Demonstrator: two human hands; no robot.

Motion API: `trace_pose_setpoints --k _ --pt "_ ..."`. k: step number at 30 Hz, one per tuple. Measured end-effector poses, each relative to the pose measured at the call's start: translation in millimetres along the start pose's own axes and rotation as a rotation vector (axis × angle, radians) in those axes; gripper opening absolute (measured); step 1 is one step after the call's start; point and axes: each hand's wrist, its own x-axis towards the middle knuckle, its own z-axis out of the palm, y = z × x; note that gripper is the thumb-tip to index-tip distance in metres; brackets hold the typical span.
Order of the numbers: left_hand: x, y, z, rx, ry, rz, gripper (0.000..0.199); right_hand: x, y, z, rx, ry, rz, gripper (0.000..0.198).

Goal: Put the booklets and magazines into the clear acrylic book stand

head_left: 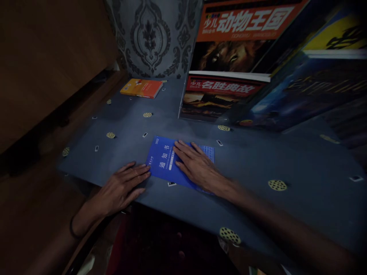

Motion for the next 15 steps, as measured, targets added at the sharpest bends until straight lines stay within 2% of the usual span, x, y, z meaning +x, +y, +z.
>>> trace_pose_setpoints --k 5,8,11,15 --pt "24.8 -7.3 -9.5 -0.058 0.037 -0.073 0.038 31.3 -19.4 8.5 0.073 -0.055 -0.165 0.053" --pt "52.1 -24.2 -10.0 -0.102 0.119 -0.119 0.04 39.5 -26.7 12.1 0.079 -0.058 -0.179 0.051" --pt "74.8 -45.9 0.0 -0.154 0.047 -0.104 0.042 41.2 -29.8 9.7 0.071 -0.056 -0.165 0.047" --pt "85.7 -62.8 16.3 -0.151 -0.024 -0.064 0.048 39.2 -34.2 5.1 0.062 -0.068 -0.165 0.042"
